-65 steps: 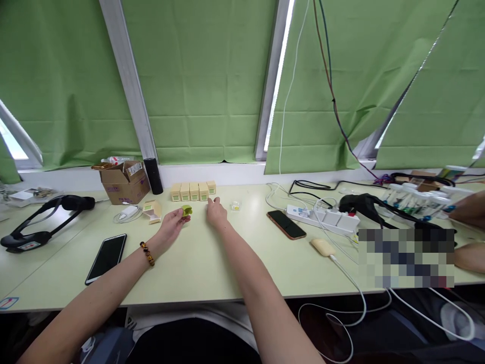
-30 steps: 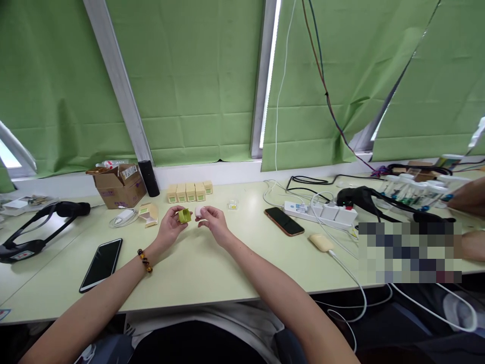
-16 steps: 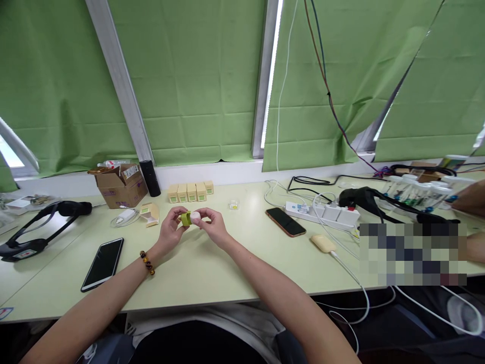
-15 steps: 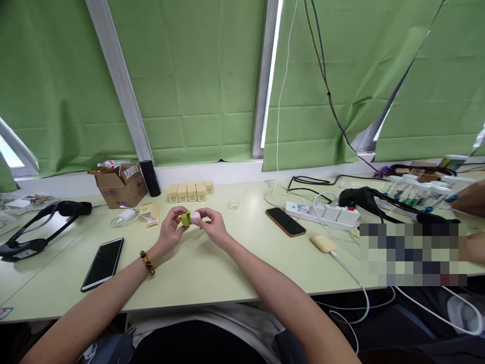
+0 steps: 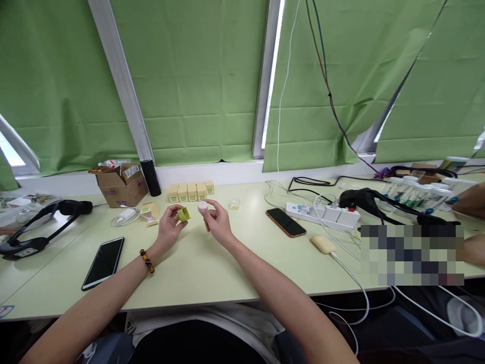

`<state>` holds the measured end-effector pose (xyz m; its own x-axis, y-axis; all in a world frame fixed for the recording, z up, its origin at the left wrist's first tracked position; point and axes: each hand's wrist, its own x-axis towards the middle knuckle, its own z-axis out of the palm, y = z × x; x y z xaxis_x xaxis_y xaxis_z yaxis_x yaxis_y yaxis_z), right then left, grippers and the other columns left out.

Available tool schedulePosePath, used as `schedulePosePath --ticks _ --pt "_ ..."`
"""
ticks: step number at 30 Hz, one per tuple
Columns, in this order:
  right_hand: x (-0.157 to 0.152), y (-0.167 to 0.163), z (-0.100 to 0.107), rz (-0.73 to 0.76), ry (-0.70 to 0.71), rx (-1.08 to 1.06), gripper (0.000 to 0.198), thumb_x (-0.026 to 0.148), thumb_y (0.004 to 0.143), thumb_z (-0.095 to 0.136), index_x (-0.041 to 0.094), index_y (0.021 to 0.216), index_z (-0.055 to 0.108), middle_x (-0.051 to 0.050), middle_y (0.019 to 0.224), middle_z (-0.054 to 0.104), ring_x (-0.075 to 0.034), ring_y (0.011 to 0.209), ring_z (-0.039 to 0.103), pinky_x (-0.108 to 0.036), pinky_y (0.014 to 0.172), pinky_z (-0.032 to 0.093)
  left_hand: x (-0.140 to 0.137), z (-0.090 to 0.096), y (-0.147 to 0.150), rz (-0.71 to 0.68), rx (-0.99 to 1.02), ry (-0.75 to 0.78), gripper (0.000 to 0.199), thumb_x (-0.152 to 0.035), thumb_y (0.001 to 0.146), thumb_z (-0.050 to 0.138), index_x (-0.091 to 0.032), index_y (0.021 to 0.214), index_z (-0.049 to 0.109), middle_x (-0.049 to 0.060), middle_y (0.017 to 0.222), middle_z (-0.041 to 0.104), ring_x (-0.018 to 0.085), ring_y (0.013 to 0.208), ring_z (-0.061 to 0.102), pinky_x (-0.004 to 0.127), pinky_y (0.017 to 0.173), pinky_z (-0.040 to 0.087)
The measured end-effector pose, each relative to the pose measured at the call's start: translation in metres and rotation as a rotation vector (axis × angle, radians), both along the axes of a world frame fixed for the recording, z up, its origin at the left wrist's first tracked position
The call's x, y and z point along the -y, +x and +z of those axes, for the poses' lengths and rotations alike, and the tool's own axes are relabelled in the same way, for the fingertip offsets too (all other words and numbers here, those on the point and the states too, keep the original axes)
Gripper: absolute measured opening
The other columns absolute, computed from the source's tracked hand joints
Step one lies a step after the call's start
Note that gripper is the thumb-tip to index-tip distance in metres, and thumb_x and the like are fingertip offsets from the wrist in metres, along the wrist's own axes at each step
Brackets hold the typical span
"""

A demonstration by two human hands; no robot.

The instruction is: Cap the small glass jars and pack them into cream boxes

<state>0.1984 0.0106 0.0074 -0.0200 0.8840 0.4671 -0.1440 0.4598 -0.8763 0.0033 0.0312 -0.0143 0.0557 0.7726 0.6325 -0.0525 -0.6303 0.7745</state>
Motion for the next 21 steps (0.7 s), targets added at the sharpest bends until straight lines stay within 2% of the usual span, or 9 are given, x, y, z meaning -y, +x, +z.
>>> schedulePosePath --ticks 1,3,5,7,11,14,17,21 --pt "0.0 0.001 0.001 0.048 -0.018 -0.044 0.051 0.057 0.085 0.075 0.026 0.124 0.061 0.005 0.063 0.059 -0.014 0.051 0.054 -0.026 0.047 0.043 0.0 0.0 0.0 0.004 0.002 -0.007 0.044 -0.014 0.075 0.076 -0.023 0.115 0.057 0.006 0.113 0.059 0.019 0.105 0.059 0.034 0.091 0.053" --pt "0.0 0.001 0.002 0.137 -0.019 -0.132 0.057 0.053 0.081 0.08 0.029 0.127 0.056 -0.001 0.086 0.07 -0.019 0.071 0.068 -0.028 0.053 0.052 0.0 0.0 0.0 0.01 0.003 -0.017 0.045 -0.015 0.075 0.077 -0.023 0.114 0.058 0.006 0.113 0.059 0.019 0.106 0.059 0.034 0.09 0.053" --pt "-0.001 0.002 0.001 0.201 -0.005 -0.207 0.059 0.047 0.077 0.085 0.032 0.126 0.056 -0.004 0.106 0.069 -0.022 0.091 0.07 -0.032 0.062 0.06 0.0 0.0 0.0 0.011 0.004 -0.019 0.045 -0.016 0.075 0.077 -0.023 0.114 0.058 0.006 0.113 0.059 0.019 0.106 0.059 0.034 0.09 0.053" --pt "-0.003 0.002 0.0 0.237 -0.001 -0.25 0.052 0.043 0.075 0.087 0.033 0.119 0.06 -0.004 0.113 0.063 -0.023 0.1 0.068 -0.034 0.068 0.063 0.0 0.0 0.0 0.008 0.004 -0.018 0.045 -0.016 0.075 0.077 -0.023 0.114 0.058 0.006 0.113 0.059 0.019 0.105 0.059 0.034 0.09 0.053" --pt "-0.007 0.0 -0.006 0.236 -0.016 -0.24 0.032 0.043 0.078 0.084 0.026 0.098 0.065 -0.004 0.11 0.058 -0.022 0.101 0.067 -0.034 0.071 0.062 0.001 0.0 0.001 0.007 -0.006 -0.018 0.044 -0.016 0.075 0.077 -0.023 0.115 0.057 0.007 0.114 0.059 0.02 0.105 0.06 0.035 0.091 0.054" --pt "-0.01 -0.003 -0.009 0.173 -0.027 -0.189 0.031 0.049 0.084 0.077 0.023 0.087 0.06 -0.004 0.104 0.058 -0.02 0.095 0.066 -0.03 0.064 0.059 0.001 -0.001 0.001 0.008 -0.013 -0.019 0.044 -0.016 0.076 0.077 -0.023 0.115 0.057 0.007 0.114 0.06 0.02 0.106 0.06 0.035 0.092 0.053" --pt "-0.012 -0.005 -0.012 0.122 0.005 -0.144 0.034 0.05 0.086 0.074 0.025 0.09 0.052 -0.002 0.105 0.058 -0.017 0.087 0.065 -0.025 0.055 0.054 0.001 -0.001 0.0 0.007 -0.026 -0.019 0.044 -0.015 0.077 0.076 -0.023 0.116 0.057 0.007 0.115 0.06 0.019 0.107 0.059 0.035 0.092 0.053" --pt "-0.012 -0.008 -0.013 0.071 0.033 -0.113 0.043 0.047 0.082 0.078 0.028 0.102 0.044 -0.001 0.114 0.058 -0.016 0.085 0.063 -0.024 0.053 0.053 0.001 -0.001 0.001 0.009 -0.056 -0.003 0.044 -0.013 0.077 0.075 -0.023 0.116 0.057 0.006 0.116 0.06 0.019 0.108 0.06 0.035 0.093 0.053"
